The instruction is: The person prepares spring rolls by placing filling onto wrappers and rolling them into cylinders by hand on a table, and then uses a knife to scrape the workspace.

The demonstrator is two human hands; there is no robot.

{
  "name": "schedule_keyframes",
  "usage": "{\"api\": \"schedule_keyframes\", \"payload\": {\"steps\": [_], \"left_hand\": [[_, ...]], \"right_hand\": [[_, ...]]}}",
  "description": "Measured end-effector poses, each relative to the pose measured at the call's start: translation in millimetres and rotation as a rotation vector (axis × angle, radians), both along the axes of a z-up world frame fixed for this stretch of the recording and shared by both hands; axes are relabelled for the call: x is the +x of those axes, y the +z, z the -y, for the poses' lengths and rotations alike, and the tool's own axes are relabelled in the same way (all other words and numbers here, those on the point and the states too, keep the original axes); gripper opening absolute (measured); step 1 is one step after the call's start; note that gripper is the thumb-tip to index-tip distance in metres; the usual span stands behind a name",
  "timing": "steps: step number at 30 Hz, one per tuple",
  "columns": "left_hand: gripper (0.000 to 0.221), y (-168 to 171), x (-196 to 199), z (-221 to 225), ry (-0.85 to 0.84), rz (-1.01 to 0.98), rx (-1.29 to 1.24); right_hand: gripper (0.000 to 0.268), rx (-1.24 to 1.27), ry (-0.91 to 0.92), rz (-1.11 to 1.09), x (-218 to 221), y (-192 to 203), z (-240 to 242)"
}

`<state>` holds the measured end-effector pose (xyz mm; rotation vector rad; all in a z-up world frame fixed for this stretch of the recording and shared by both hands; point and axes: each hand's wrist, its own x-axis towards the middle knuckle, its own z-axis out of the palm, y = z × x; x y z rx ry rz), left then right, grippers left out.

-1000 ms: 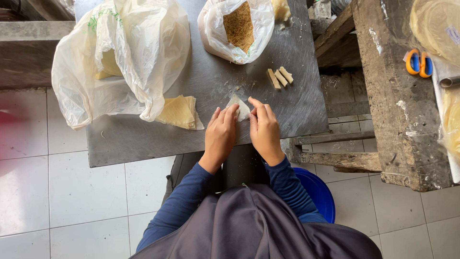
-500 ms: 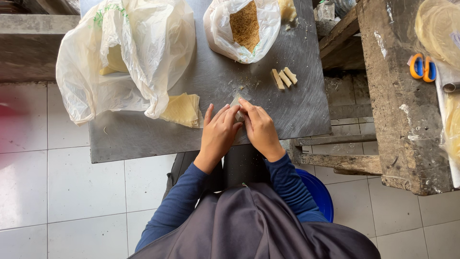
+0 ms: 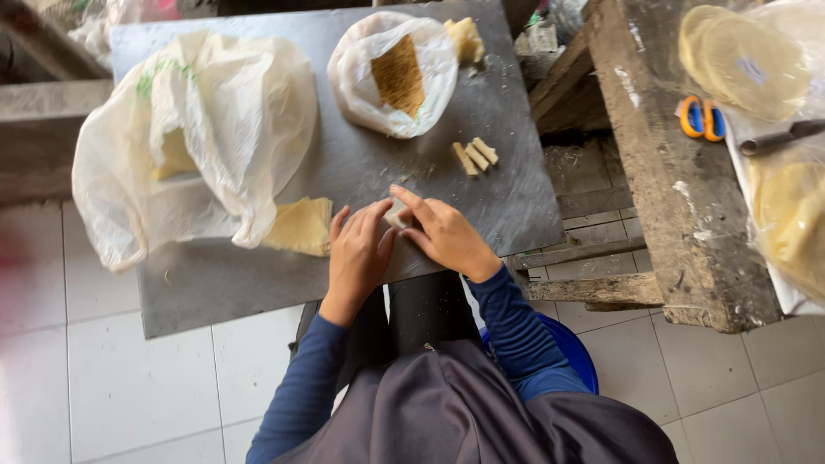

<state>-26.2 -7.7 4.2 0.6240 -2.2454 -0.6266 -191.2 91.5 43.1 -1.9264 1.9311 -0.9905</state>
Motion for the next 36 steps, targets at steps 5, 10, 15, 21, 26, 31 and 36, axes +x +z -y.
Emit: {"api": "schedule_keyframes", "payload": {"steps": [5,10,15,21,26,31,36], "left_hand": [[0.045,5.2,3.7,9.4,-0.188,0.023,-0.040],[0.036,1.5,-3.0,17.2,-0.155,0.071,-0.127],[0.025,1.3,-8.5,18.5,-0.066,0.037,-0.133],[0.034,10.5,-3.3,20.3,-0.124,0.032,-0.041],[0.040,10.4,-7.7,14.0,-0.050,0.073,-0.169],[0.030,3.4,-20.3,8.5,0.106,0.062,-0.109],[0.039,-1.6,-25.0,8.1,0.136,0.038,0.017]], "right_hand": [[0.081,0.051,0.067,0.120,-11.4,6.4,3.9],[0.086,0.105,0.085,0.194,-14.7,11.2,5.0],[0.087,0.074,0.064,0.211,-8.5,7.9,5.0],[0.063,-0.022,-0.078,0.261,-3.4,-6.4,10.8],[0.052,-0.061,-0.128,0.242,1.3,-12.1,14.0],[0.050,-0.037,-0.175,0.233,4.8,-8.6,18.0],[0.051,0.031,-0.250,0.380,5.7,-7.4,22.3]]}}
